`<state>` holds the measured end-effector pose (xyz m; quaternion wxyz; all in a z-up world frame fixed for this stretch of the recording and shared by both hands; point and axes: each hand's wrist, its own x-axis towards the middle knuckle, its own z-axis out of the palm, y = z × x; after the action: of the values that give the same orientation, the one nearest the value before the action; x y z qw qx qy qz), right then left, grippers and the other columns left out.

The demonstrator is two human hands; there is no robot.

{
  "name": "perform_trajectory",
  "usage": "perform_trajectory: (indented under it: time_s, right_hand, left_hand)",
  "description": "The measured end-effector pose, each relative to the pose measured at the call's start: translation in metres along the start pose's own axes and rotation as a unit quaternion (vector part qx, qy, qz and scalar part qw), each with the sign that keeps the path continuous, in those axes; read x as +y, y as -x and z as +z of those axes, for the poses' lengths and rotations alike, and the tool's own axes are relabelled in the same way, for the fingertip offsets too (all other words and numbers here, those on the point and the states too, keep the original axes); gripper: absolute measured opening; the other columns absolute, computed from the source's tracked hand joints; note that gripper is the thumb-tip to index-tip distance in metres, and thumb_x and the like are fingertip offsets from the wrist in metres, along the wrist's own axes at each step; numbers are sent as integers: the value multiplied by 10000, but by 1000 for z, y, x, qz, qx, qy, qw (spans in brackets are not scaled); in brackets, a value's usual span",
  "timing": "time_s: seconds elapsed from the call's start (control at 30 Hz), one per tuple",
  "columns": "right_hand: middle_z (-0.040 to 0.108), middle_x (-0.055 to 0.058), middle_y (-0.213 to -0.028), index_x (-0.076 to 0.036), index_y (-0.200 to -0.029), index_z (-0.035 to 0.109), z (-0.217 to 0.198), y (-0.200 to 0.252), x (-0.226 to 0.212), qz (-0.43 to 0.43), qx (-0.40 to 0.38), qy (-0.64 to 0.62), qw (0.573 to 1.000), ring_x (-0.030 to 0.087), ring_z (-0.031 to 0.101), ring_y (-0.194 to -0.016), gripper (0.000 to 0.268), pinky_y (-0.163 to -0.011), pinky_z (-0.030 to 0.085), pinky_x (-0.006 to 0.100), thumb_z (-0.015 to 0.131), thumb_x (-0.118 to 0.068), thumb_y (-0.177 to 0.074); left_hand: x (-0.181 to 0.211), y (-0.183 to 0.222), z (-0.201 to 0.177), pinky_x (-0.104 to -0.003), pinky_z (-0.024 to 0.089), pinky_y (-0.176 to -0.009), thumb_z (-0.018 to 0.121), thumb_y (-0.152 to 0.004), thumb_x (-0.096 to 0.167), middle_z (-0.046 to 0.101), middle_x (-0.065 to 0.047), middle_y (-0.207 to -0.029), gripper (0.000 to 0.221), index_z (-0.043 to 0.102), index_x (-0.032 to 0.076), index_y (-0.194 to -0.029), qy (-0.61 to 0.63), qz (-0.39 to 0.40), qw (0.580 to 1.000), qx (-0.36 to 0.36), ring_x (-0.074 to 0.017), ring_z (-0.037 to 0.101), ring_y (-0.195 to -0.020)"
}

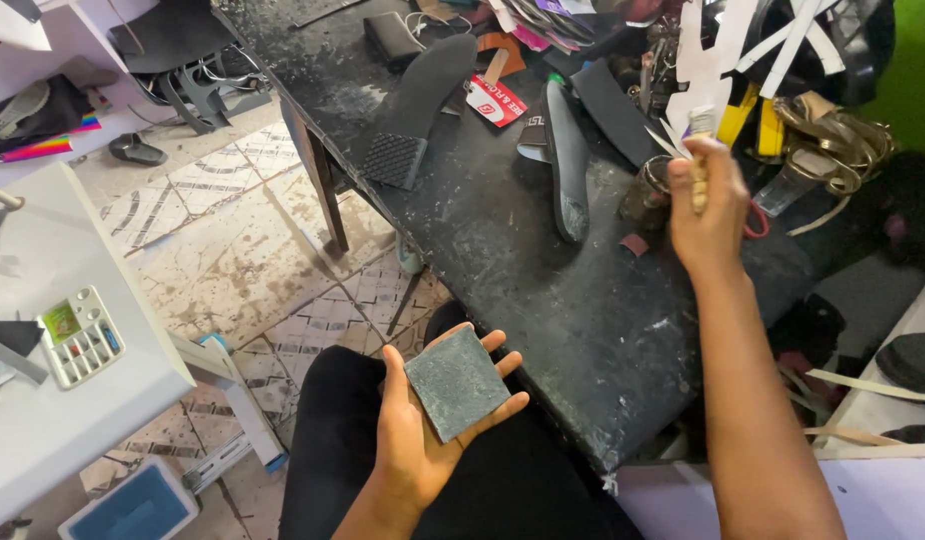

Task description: The person is applying adhesive to a rectangular shoe part using a brush and then attaching it to the heel of a sandal sole.

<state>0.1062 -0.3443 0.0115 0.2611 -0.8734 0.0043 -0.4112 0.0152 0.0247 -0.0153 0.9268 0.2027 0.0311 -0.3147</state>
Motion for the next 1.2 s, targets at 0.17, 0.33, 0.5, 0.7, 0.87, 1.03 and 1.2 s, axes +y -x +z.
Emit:
perform_trajectory:
  time_s: [0.17,0.33,0.5,0.7,0.87,1.03,1.2]
  right_hand:
    - [497,256,-1569,-32,-1599,430,-31,-7,-12,-104,75,79,989,467,482,-1473,720,-1263,421,589,326,-602,-1172]
    - [449,226,-1657,-214,-1621,445,-21,2,-13,-48,26,123,991,474,303,-1562,674,-1269,261,655,327,-640,-1112]
    - [401,248,-1668,-311,-1552,519,-6,23,4,29,-90,188,978,574,125,-1540,536,-1178,105,765,519,-566,-1080]
    - [313,291,-1656,-288,-1583,475,-18,16,-8,32,-135,203,969,588,85,-1532,854,-1171,111,734,728,-626,-840]
    - [155,318,-1700,-47,-1649,74,-46,24,-22,8,-121,126,985,550,87,-1513,1346,-1155,163,656,899,-398,-646]
    - [342,199,-1709,-51,-1648,287,-72,58,-119,0,-13,-102,995,356,361,-1571,873,-1285,325,443,756,-81,-911]
    - [562,152,-1475,-27,-1423,550,-49,101,-167,29,16,-305,952,209,527,-1360,470,-1180,421,340,740,-78,-996]
  left_hand:
    - [-3,-1,-1,-674,517,-987,167,-945,710,510,-279,-1449,888,386,30,-1473,-9,-5,1000,-1,-480,516,-1333]
    - [-6,-2,2,-671,517,-989,165,-944,714,514,-275,-1449,892,390,33,-1474,-13,-12,1000,-2,-471,519,-1334]
    - [-8,-3,-1,-672,522,-984,162,-937,719,523,-275,-1438,895,398,35,-1464,-8,-18,1000,2,-473,529,-1324]
    - [-4,-3,4,-672,511,-996,132,-927,729,514,-283,-1451,920,403,38,-1470,-10,-29,999,10,-482,512,-1339]
    - [0,-4,3,-657,431,-1071,101,-903,772,446,-291,-1509,993,341,24,-1510,61,-49,996,-35,-494,436,-1386]
    - [3,-5,8,-643,380,-1130,114,-931,773,381,-293,-1558,1004,270,2,-1554,64,-26,994,-82,-499,376,-1430]
    - [4,-10,13,-640,366,-1148,139,-937,768,352,-283,-1578,979,241,26,-1568,86,-25,991,-101,-504,348,-1444]
